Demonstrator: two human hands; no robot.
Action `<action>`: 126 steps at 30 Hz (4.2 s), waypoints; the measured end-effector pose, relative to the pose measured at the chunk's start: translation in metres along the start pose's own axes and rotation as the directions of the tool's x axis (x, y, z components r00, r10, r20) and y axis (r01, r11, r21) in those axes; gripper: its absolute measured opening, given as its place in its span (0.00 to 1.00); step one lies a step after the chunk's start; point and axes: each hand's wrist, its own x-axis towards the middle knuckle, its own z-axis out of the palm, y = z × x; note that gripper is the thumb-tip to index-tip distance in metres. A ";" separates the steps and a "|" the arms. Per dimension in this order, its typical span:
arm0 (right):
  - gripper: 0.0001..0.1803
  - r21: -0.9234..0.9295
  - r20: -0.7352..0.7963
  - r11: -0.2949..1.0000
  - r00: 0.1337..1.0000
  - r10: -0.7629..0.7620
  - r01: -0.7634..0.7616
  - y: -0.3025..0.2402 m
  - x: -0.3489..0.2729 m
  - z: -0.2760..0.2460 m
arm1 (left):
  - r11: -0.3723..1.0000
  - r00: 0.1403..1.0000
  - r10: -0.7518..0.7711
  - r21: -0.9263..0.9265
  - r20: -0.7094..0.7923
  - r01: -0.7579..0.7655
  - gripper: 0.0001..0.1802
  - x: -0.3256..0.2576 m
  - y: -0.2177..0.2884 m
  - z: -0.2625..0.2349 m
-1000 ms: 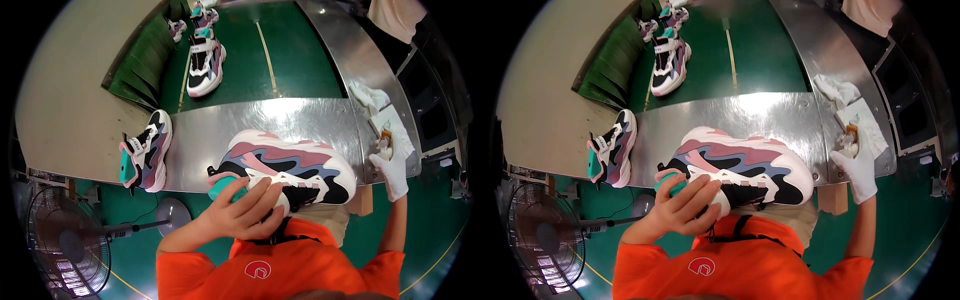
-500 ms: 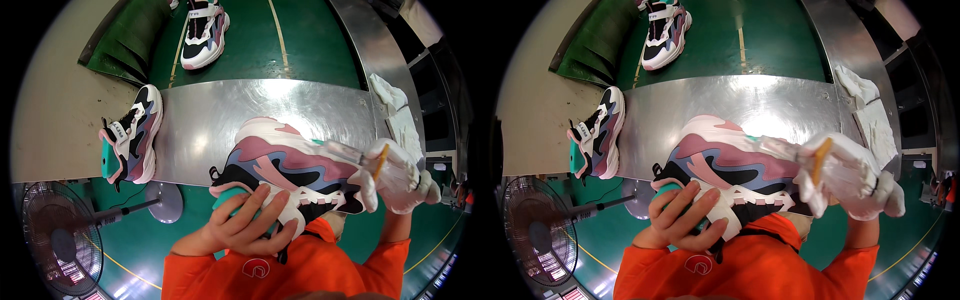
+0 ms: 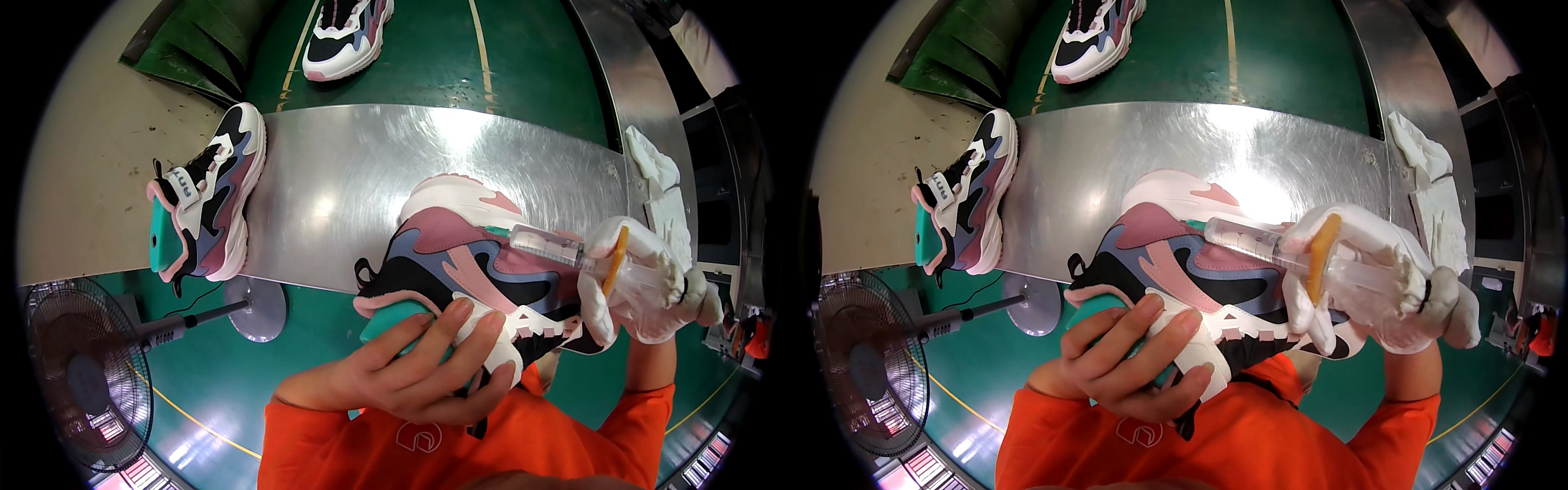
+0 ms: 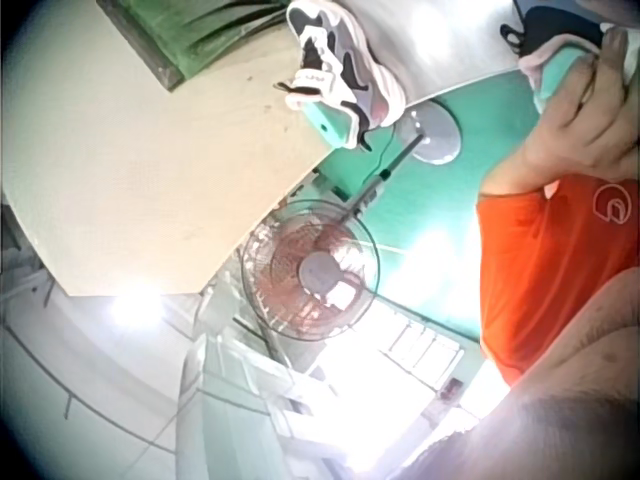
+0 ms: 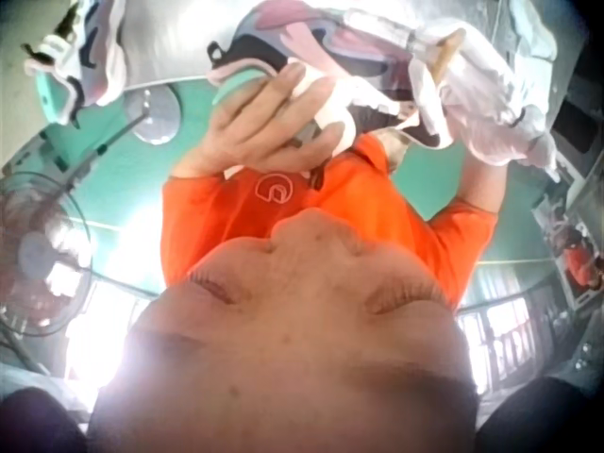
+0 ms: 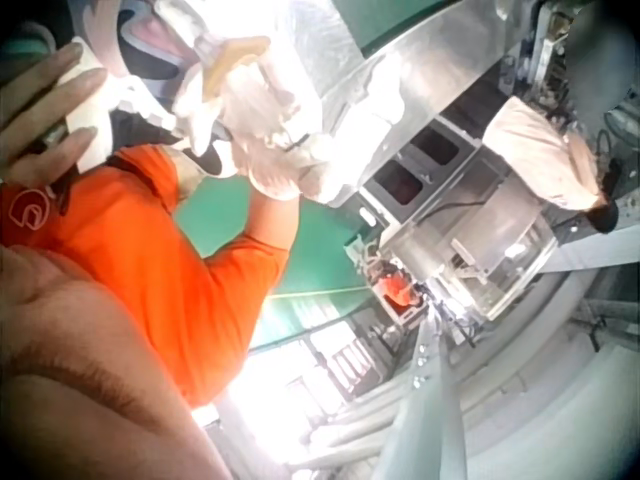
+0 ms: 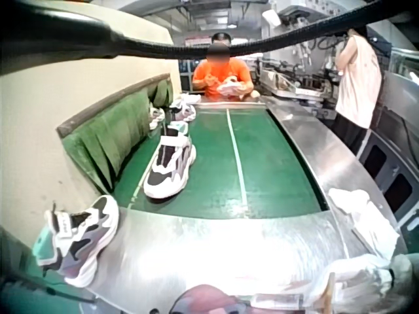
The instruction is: The person uses a syringe to apply glue to the seams of a multi-colored sneaker on a factory assembly line. They rotate the shoe to access different areas and wipe the surface with a cloth. Other workers are visible in the background performing similar tasks.
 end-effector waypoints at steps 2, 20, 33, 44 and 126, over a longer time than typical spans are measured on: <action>0.54 0.004 -0.040 0.999 0.999 0.034 -0.033 -0.001 -0.001 0.001 | 1.000 1.000 0.016 0.018 -0.005 -0.016 0.16 0.000 -0.002 0.000; 0.45 0.043 -0.161 0.983 0.970 0.185 -0.180 -0.005 -0.014 -0.004 | 0.999 0.999 0.038 0.021 0.037 -0.039 0.22 0.000 -0.002 -0.002; 0.38 0.044 -0.170 0.973 0.958 0.232 -0.228 -0.014 -0.024 -0.006 | 1.000 0.997 0.011 0.011 0.077 -0.012 0.20 0.000 0.002 -0.005; 0.33 0.069 -0.147 0.967 0.957 0.252 -0.244 -0.021 -0.039 -0.004 | 0.999 0.998 -0.028 0.020 0.054 0.027 0.16 -0.002 0.006 -0.003; 0.57 -0.119 -0.434 0.985 0.886 -0.163 0.123 -0.036 -0.119 0.010 | 0.997 0.997 -0.058 0.046 0.041 0.057 0.16 0.020 0.011 0.002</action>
